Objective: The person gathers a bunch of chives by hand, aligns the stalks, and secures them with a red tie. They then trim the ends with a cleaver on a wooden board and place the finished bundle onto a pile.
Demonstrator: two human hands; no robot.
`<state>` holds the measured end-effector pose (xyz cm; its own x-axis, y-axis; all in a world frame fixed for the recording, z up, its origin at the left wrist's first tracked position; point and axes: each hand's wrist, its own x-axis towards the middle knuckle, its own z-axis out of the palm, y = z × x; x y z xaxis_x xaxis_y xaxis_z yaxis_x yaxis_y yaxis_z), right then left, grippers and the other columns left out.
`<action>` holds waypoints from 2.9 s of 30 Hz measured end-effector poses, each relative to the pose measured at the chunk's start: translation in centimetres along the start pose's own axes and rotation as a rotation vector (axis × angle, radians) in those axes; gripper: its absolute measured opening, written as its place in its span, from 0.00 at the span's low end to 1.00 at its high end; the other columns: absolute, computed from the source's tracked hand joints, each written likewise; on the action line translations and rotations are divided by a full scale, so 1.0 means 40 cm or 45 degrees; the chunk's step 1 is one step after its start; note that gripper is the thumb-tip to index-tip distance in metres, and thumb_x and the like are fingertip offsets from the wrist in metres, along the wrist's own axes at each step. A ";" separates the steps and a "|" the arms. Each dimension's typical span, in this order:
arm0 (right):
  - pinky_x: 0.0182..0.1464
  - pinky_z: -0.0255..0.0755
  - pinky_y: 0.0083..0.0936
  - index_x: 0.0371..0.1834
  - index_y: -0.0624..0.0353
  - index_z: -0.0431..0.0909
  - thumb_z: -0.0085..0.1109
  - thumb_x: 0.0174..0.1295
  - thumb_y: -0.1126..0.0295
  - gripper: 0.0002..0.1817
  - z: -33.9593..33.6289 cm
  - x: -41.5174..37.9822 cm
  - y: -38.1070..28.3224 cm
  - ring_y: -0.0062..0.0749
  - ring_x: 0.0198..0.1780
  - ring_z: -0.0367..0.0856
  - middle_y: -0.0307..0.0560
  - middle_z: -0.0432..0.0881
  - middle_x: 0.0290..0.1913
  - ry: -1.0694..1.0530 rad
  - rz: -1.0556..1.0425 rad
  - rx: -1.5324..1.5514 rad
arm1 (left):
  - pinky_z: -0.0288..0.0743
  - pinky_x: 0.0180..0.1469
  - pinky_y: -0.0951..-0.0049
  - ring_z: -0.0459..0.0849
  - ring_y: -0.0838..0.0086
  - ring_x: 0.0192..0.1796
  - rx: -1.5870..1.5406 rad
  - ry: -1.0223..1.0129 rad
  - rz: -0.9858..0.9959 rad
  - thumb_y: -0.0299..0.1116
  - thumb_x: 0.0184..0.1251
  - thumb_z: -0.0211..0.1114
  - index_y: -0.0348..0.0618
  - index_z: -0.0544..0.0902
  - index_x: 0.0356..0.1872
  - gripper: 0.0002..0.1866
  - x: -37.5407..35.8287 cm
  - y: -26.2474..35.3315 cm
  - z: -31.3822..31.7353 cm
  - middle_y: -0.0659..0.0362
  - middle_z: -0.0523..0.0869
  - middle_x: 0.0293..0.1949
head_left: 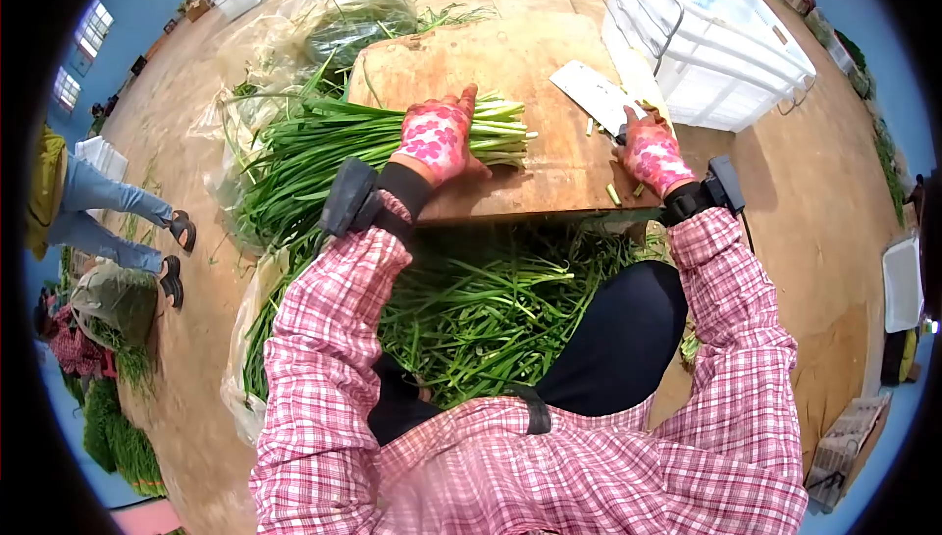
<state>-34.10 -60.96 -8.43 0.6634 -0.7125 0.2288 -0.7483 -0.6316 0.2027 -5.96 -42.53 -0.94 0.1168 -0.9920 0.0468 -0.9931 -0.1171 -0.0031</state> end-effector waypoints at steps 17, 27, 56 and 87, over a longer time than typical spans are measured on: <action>0.40 0.75 0.40 0.57 0.64 0.72 0.54 0.69 0.58 0.22 -0.280 -0.077 -0.133 0.48 0.36 0.83 0.60 0.82 0.34 -0.286 0.402 1.335 | 0.73 0.53 0.57 0.86 0.60 0.49 -0.084 -0.130 -0.286 0.61 0.36 0.77 0.47 0.79 0.51 0.40 0.035 0.012 0.022 0.55 0.88 0.43; 0.22 0.73 0.34 0.50 0.68 0.72 0.51 0.70 0.60 0.19 -0.354 -0.121 -0.332 0.37 0.17 0.78 0.53 0.78 0.22 -0.506 0.318 1.410 | 0.77 0.48 0.60 0.86 0.60 0.45 -0.114 -0.070 -0.284 0.54 0.37 0.77 0.48 0.82 0.45 0.32 0.026 0.012 0.014 0.53 0.88 0.40; 0.15 0.69 0.27 0.22 0.60 0.71 0.50 0.67 0.64 0.16 -0.327 0.004 -0.347 0.27 0.14 0.74 0.41 0.72 0.15 -1.100 0.455 1.668 | 0.72 0.50 0.54 0.86 0.64 0.48 -0.150 -0.123 -0.264 0.50 0.45 0.72 0.54 0.87 0.42 0.22 0.048 -0.011 0.053 0.59 0.88 0.43; 0.60 0.67 0.47 0.62 0.60 0.70 0.73 0.47 0.52 0.40 -0.222 0.024 -0.192 0.54 0.61 0.71 0.61 0.73 0.58 -0.096 -0.089 0.344 | 0.53 0.73 0.52 0.61 0.50 0.72 0.015 0.328 -0.156 0.61 0.39 0.76 0.38 0.70 0.65 0.52 -0.177 -0.115 -0.050 0.44 0.67 0.69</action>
<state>-27.74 -54.07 -1.32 0.7189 -0.6788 0.1500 -0.6804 -0.7312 -0.0480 -2.24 -34.90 0.74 0.2281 -0.9262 0.3002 -0.9715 -0.2371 0.0064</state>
